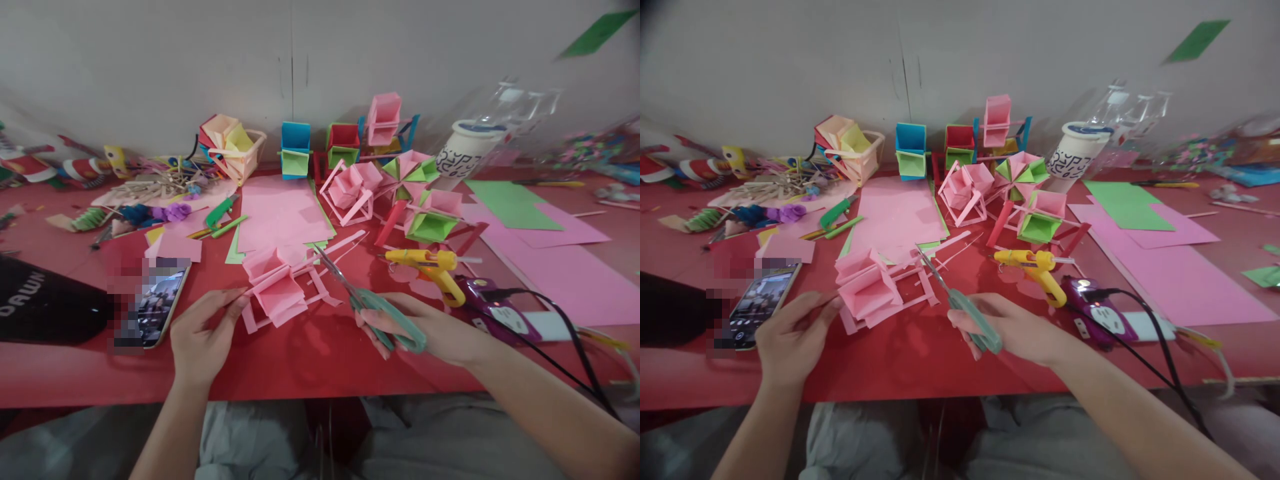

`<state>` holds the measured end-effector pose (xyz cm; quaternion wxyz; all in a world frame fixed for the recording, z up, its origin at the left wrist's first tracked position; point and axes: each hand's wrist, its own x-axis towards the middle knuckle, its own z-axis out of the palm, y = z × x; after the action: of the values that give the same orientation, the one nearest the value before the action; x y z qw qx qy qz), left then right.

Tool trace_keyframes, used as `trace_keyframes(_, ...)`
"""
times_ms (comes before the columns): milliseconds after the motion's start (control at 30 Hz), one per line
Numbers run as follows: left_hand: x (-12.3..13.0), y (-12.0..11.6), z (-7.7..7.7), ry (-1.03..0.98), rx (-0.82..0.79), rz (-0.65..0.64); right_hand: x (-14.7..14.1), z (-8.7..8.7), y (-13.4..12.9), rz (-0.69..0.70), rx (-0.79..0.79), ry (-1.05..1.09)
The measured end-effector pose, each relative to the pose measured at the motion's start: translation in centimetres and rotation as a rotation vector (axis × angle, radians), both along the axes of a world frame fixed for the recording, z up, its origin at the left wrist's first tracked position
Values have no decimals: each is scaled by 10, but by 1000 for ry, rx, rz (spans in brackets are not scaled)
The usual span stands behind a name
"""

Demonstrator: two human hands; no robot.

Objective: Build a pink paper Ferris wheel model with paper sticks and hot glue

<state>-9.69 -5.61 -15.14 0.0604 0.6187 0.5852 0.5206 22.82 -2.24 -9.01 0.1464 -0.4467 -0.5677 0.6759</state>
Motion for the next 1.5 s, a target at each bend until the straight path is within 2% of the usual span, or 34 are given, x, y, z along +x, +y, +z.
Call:
trace_keyframes(767,-1,0,-2,-19,-22,3,-8,8,-4,-14,47,-69)
trace_keyframes(1033,-1,-1,0,26,-35,23,-8,1,-4,5,67,-68)
trace_keyframes(1233,-3,0,-5,5,-21,54,-9,1,-5,1,68,-106)
trace_keyframes(1500,-1,0,-3,-18,-18,29,-9,-1,-8,0,91,-123)
